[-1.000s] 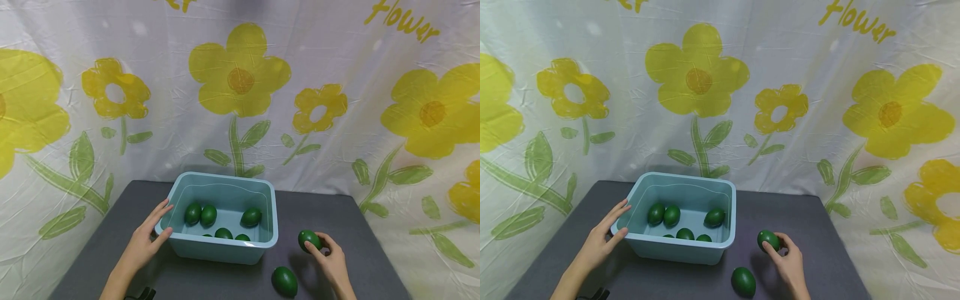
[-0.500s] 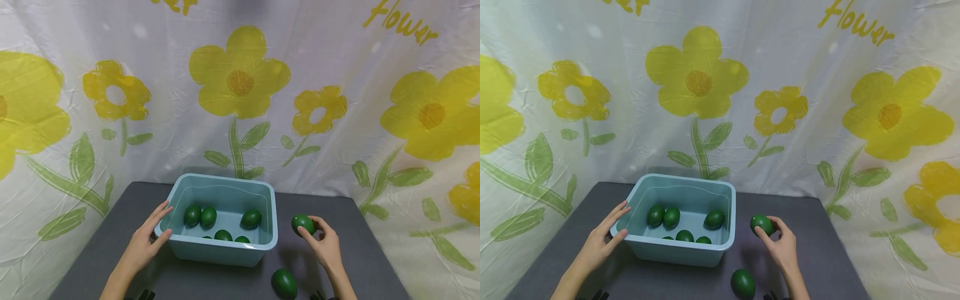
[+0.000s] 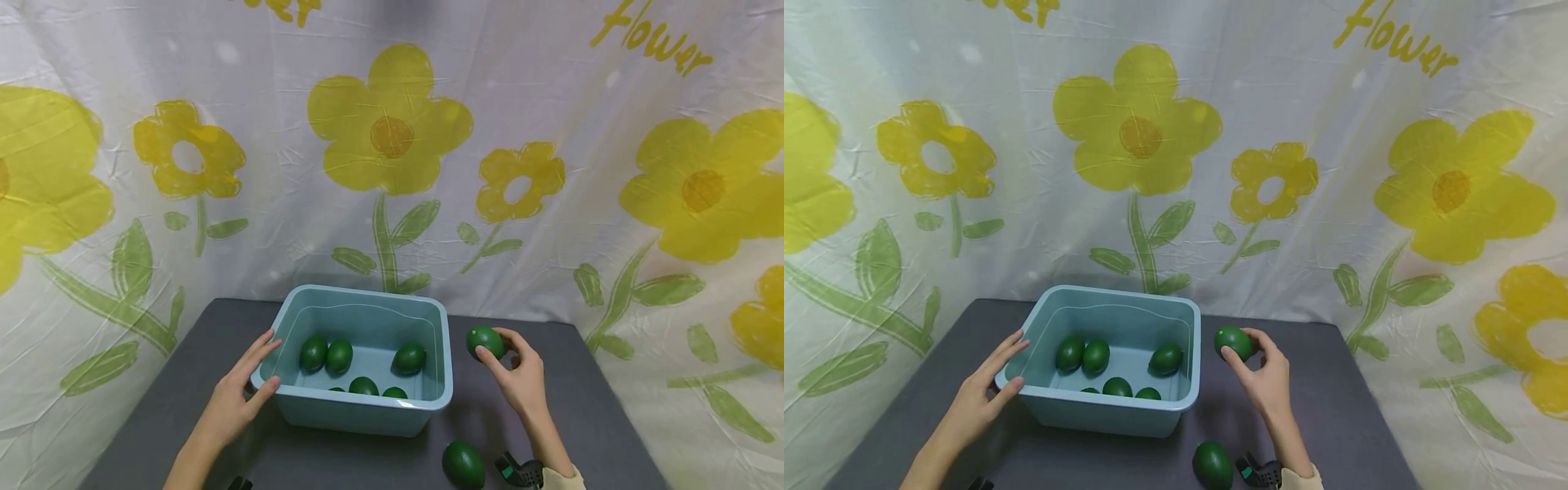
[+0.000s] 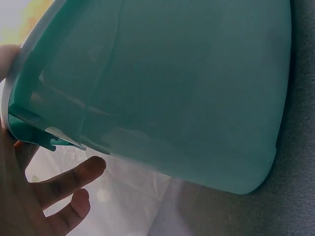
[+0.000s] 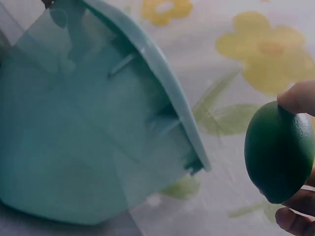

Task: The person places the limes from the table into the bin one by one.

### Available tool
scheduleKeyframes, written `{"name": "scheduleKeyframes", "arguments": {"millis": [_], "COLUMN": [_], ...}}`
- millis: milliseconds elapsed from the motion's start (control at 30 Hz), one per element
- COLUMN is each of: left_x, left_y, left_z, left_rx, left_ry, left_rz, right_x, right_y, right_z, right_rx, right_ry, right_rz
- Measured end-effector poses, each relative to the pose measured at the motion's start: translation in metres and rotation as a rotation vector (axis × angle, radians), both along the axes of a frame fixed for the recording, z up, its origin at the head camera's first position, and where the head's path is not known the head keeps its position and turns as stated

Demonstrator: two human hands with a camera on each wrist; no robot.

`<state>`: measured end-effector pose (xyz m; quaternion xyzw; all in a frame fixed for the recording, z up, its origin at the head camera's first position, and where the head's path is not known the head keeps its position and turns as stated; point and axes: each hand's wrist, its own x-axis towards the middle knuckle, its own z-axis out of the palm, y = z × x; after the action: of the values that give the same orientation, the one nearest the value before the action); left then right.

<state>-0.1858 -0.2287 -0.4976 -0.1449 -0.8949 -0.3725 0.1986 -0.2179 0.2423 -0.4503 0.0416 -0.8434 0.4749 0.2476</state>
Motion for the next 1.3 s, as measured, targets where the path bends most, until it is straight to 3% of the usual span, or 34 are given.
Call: {"name": "scheduleKeyframes", "arguments": {"millis": [233,533,1300], "left_x": [0.001,0.001,0.002], "left_y": [0.003,0.003,0.0], "left_z": [0.0,0.0,0.001], "left_rx": [-0.002,-0.007,-0.006], "left_ry": [0.001,-0.004,-0.006], "left_rz": [0.017,0.02,0.019], "right_x": [-0.011,-0.023,-0.042], "right_y": [-0.019,-0.038,-0.069], "right_z": [0.012,0.021,0.014], "right_rx": [-0.001,0.001,0.05], "right_ry": [0.028,0.0,-0.136], "right_rz": [0.043,0.115,0.218]}}
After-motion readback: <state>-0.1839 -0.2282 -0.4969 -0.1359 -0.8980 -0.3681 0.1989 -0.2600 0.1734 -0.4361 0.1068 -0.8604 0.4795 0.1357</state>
